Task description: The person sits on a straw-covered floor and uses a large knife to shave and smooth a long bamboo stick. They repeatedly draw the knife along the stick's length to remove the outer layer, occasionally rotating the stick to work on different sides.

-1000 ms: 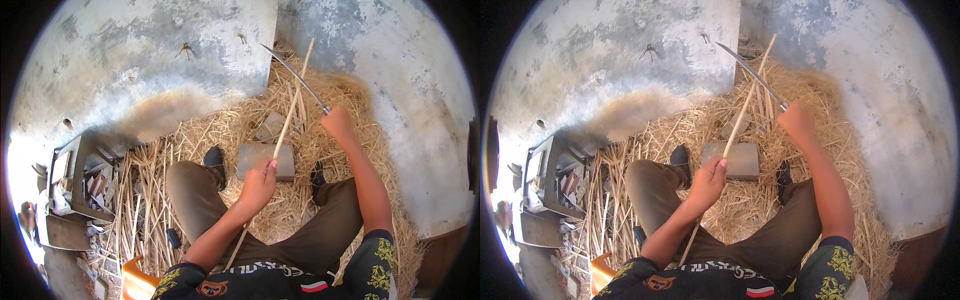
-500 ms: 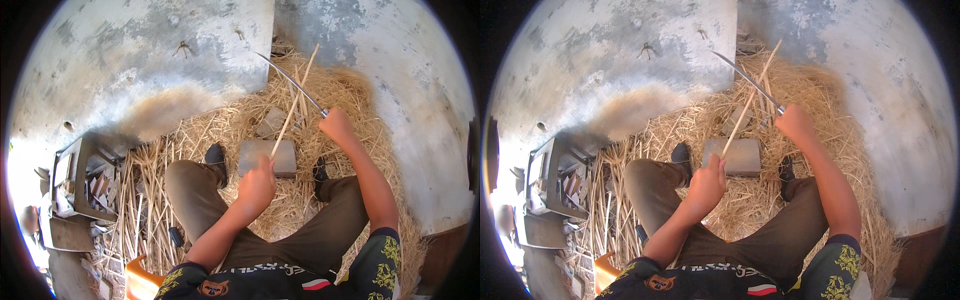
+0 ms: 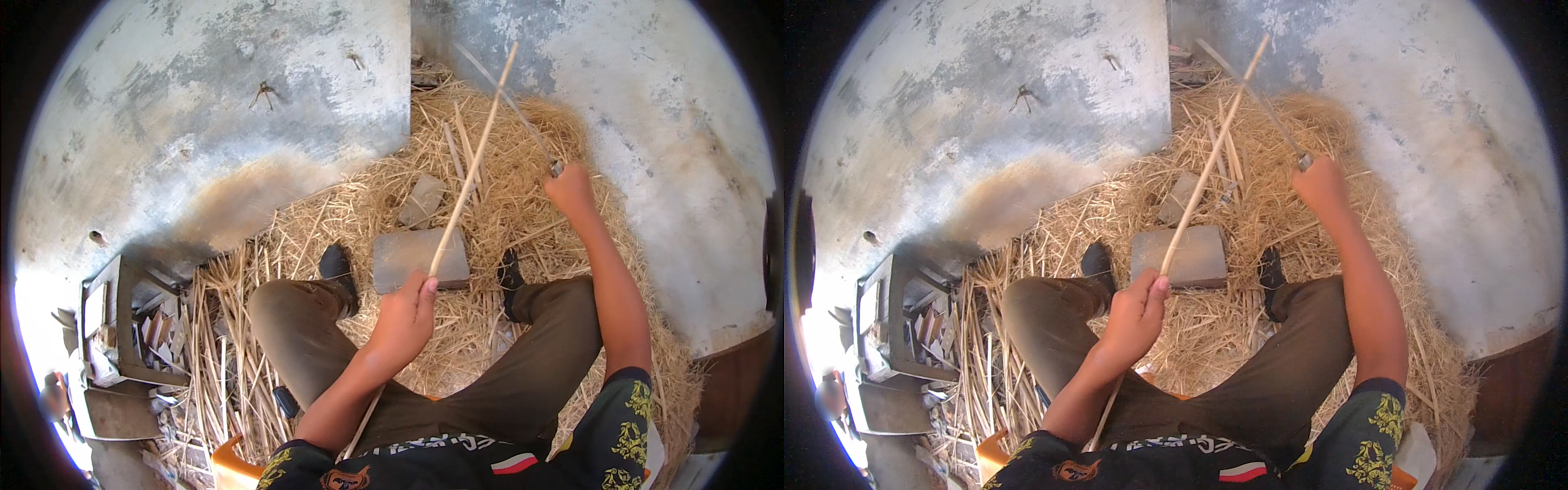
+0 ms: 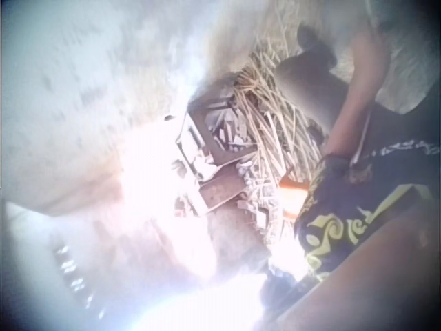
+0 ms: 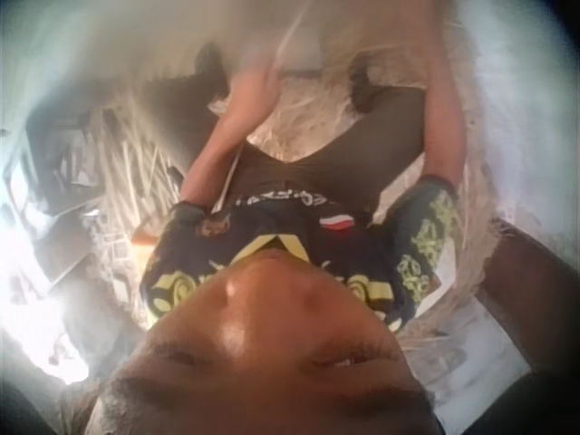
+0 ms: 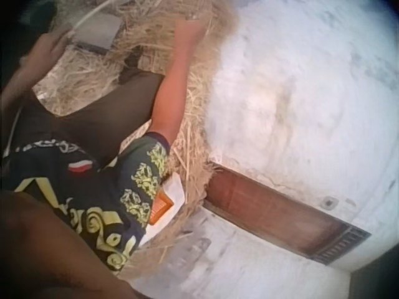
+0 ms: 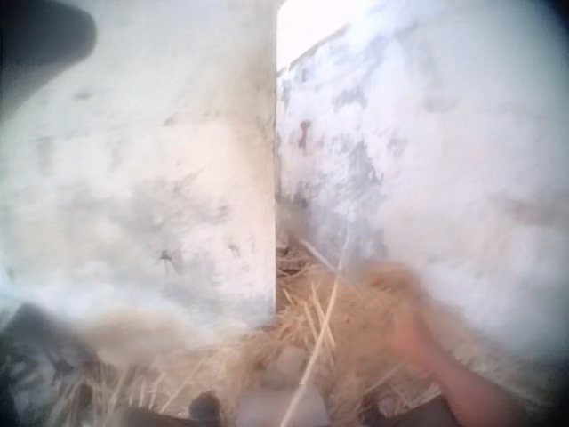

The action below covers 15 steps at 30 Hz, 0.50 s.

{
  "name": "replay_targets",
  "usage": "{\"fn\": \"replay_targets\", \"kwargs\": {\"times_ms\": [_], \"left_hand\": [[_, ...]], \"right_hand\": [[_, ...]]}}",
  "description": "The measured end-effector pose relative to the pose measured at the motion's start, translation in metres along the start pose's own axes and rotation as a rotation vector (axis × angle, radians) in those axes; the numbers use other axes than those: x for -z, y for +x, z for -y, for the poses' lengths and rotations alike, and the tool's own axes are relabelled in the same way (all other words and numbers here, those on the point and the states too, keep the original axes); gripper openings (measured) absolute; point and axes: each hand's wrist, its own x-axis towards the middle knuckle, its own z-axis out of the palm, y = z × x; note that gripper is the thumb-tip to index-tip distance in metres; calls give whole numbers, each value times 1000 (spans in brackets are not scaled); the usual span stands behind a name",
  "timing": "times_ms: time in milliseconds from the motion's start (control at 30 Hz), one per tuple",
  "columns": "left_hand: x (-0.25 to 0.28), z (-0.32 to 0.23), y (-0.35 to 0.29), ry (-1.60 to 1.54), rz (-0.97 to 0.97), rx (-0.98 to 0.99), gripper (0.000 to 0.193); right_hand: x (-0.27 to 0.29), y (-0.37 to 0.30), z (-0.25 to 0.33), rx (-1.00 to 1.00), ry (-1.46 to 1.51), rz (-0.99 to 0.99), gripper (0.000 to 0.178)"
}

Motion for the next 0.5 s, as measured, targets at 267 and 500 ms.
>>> {"fn": "replay_targets", "kwargs": {"times_ms": [267, 500], "left_hand": [[6, -3, 1, -333, 142, 118, 32], [-3, 13, 8, -392, 313, 209, 33]], "right_hand": [[4, -37, -3, 365, -109, 29, 21], [4, -18, -13, 57, -108, -41, 18]]}}
